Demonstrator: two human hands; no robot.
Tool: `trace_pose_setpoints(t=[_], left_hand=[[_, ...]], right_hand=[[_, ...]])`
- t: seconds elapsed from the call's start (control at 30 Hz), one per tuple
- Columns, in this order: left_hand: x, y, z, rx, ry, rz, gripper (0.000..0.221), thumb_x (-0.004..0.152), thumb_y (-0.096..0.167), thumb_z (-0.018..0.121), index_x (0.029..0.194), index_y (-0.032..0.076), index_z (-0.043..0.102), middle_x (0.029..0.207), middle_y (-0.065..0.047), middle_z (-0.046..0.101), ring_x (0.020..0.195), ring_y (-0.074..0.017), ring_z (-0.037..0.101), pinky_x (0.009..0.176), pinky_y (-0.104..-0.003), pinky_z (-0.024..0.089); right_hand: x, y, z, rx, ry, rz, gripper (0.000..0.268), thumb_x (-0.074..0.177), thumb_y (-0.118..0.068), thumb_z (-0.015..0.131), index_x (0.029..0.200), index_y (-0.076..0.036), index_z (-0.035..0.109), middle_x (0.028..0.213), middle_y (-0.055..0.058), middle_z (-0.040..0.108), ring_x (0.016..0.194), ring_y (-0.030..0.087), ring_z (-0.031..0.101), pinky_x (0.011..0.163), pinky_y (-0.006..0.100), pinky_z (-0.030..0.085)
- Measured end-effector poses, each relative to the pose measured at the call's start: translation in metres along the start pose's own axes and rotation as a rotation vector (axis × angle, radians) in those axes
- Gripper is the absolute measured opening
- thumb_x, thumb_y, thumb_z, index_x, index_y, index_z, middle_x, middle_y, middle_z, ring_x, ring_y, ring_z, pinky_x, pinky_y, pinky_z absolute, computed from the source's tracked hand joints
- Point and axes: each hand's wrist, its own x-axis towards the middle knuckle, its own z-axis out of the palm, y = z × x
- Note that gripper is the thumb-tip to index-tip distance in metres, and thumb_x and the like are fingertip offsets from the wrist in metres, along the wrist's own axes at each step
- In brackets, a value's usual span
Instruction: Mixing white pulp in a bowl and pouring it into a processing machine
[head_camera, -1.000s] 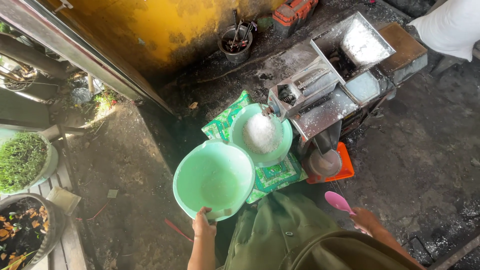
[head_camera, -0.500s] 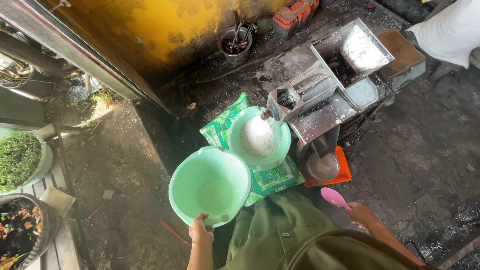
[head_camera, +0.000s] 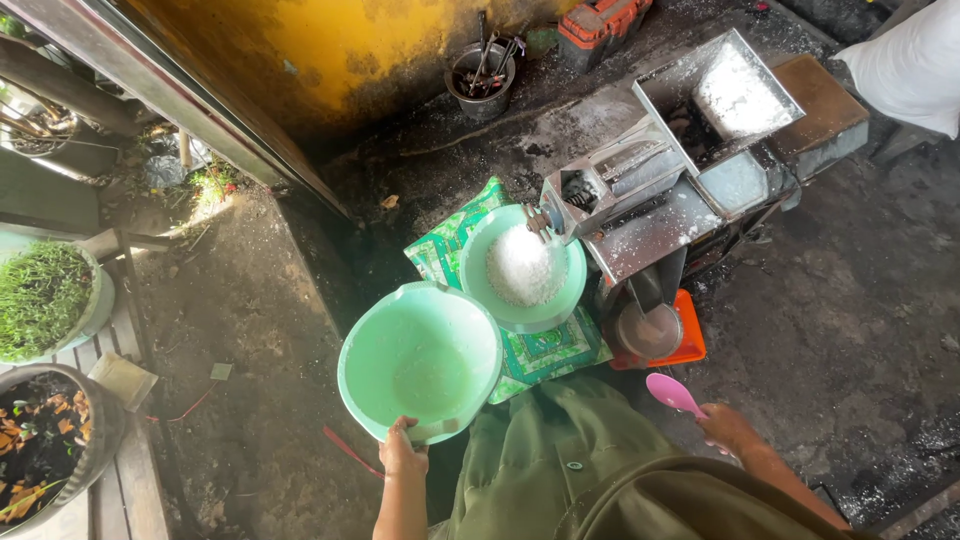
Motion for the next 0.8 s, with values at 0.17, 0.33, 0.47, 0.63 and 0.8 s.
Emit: trace_pose_setpoints(t=[0.17,0.33,0.47,0.63,0.8], left_hand=[[0.008,-0.004,0.001,0.028,0.003,0.019,0.047,0.066,-0.002,0.071,0.111,0.011,0.06,0.125,-0.003,0.056,0.104,-0.0265,0.052,0.071,-0.047,0.051],[-0.001,-0.002,0.002,0.086,0.005,0.026,0.046,0.066,0.0,0.07,0.109,0.01,0.058,0.122,-0.004,0.054,0.103,-0.026,0.05,0.072,-0.046,0.049],[-0.011,0.001,0.001,0.136,-0.017,0.034,0.045,0.065,0.003,0.07,0.108,0.01,0.059,0.121,-0.003,0.053,0.102,-0.0245,0.049,0.069,-0.042,0.048],[-0.01,0.005,0.0,0.149,-0.026,0.035,0.047,0.065,0.0,0.069,0.11,0.01,0.06,0.124,-0.001,0.052,0.104,-0.0243,0.048,0.07,-0.043,0.047],[-0.001,0.006,-0.005,0.136,-0.044,0.046,0.047,0.064,-0.001,0.068,0.108,0.013,0.057,0.12,-0.001,0.055,0.105,-0.0237,0.049,0.073,-0.045,0.047]], right_hand=[[-0.001,0.014,0.008,-0.05,-0.01,0.046,0.038,0.101,-0.023,0.052,0.135,-0.015,0.064,0.086,0.01,0.078,0.053,0.016,0.063,0.042,0.024,0.049],[-0.02,0.006,0.007,-0.018,-0.008,0.072,0.037,0.096,-0.021,0.05,0.128,-0.014,0.069,0.081,0.012,0.078,0.052,0.02,0.064,0.042,0.027,0.047],[-0.001,0.028,0.029,0.096,0.002,0.051,0.035,0.097,-0.021,0.054,0.128,-0.011,0.069,0.089,0.014,0.077,0.069,0.025,0.075,0.045,0.034,0.055],[-0.034,0.019,0.031,0.115,-0.017,0.086,0.038,0.102,-0.02,0.051,0.138,-0.012,0.062,0.09,0.015,0.075,0.061,0.019,0.062,0.045,0.026,0.048],[-0.036,0.02,0.027,0.456,-0.028,0.125,0.045,0.102,-0.008,0.053,0.147,-0.004,0.055,0.08,0.021,0.065,0.05,0.018,0.044,0.038,0.026,0.036]])
